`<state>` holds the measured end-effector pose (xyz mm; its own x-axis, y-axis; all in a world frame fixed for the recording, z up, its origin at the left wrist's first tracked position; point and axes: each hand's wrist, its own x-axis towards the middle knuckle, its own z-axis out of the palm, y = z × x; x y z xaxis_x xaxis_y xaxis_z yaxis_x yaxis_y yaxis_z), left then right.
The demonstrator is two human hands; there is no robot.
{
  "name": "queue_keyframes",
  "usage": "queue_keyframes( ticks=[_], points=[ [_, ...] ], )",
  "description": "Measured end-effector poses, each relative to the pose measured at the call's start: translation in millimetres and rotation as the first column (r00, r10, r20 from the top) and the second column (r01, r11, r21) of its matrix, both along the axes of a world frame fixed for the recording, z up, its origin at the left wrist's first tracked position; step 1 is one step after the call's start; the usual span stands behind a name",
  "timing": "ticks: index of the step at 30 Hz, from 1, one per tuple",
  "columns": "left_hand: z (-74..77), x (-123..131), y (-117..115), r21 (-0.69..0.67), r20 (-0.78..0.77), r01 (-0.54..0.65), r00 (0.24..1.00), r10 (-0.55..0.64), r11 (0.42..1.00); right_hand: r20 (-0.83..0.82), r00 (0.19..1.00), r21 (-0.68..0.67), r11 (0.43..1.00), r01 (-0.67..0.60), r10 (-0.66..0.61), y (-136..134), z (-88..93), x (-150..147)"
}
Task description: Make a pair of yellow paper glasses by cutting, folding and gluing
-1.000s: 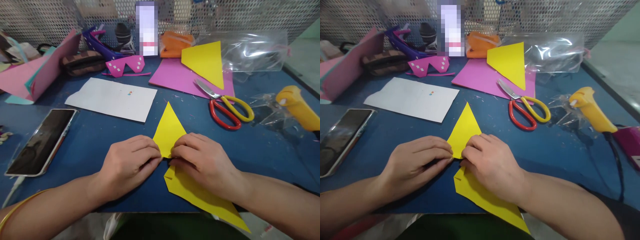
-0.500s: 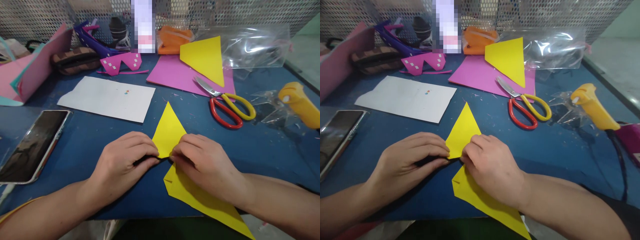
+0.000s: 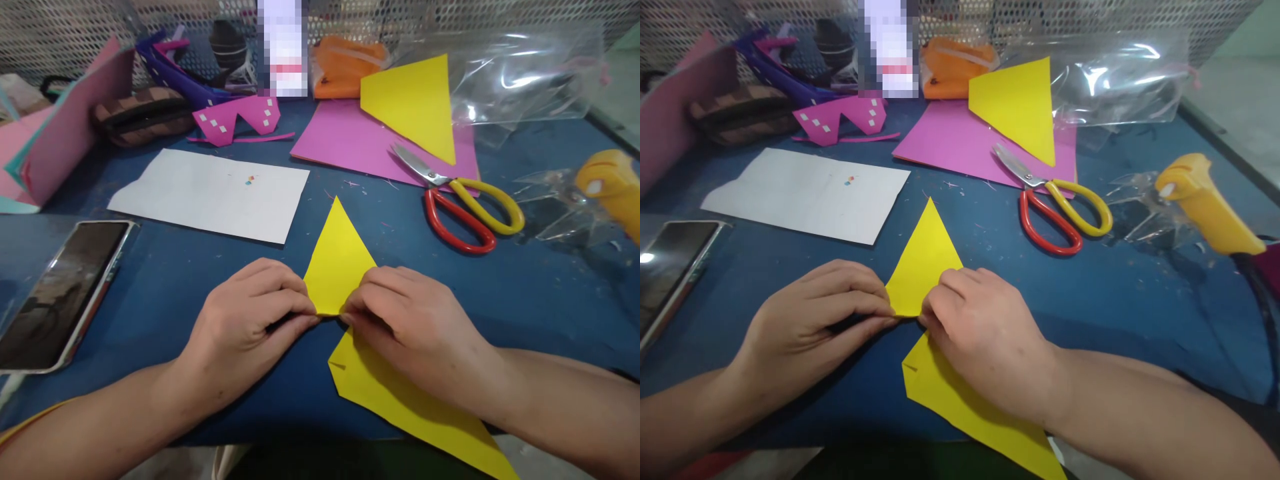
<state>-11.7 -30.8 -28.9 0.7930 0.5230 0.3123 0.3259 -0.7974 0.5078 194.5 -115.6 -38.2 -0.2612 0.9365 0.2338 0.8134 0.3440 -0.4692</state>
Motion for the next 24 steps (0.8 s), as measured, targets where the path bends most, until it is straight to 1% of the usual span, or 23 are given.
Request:
queue_keyframes(
  ticks=[4, 8, 11, 16, 19, 22, 24],
  points=[
    [-0.4, 3.1, -0.2, 0.019, -0.030, -0.024, 0.999, 0.025, 1.000, 0.008, 1.000, -0.020, 1.000, 0.019, -0.019, 0.6, 1.7, -1.6],
    [-0.3, 1.3, -0.7, 0.015, -0.065, -0.040, 0.997, 0.040, 0.999, 0.005, 0.998, -0.104, 0.993, 0.056, -0.056, 1.3, 3.5, -2.7],
    [-0.4, -1.5, 0.8, 0.000, -0.065, -0.024, 0.998, 0.024, 1.000, 0.005, 0.999, -0.119, 0.992, 0.051, -0.050, 2.5, 3.9, -2.8],
    [-2.2, -2.4, 4.0, 0.022, -0.059, 0.037, 0.998, -0.036, 0.999, -0.011, 0.998, -0.132, 0.990, 0.057, -0.059, 2.7, 3.6, -2.5],
    [-2.9, -0.3, 5.5, 0.027, -0.064, 0.053, 0.997, -0.052, 0.998, -0.025, 0.998, -0.138, 0.989, 0.059, -0.064, 1.8, 4.0, -2.2],
    [-3.1, 1.6, 6.9, 0.025, -0.078, 0.027, 0.997, -0.025, 0.999, -0.018, 0.998, -0.142, 0.988, 0.054, -0.057, 1.3, 5.1, -2.0],
    [-2.9, 2.4, 7.7, -0.003, -0.081, -0.007, 0.997, 0.007, 1.000, -0.021, 0.998, -0.148, 0.987, 0.060, -0.064, 1.3, 5.8, -1.7]
  ],
)
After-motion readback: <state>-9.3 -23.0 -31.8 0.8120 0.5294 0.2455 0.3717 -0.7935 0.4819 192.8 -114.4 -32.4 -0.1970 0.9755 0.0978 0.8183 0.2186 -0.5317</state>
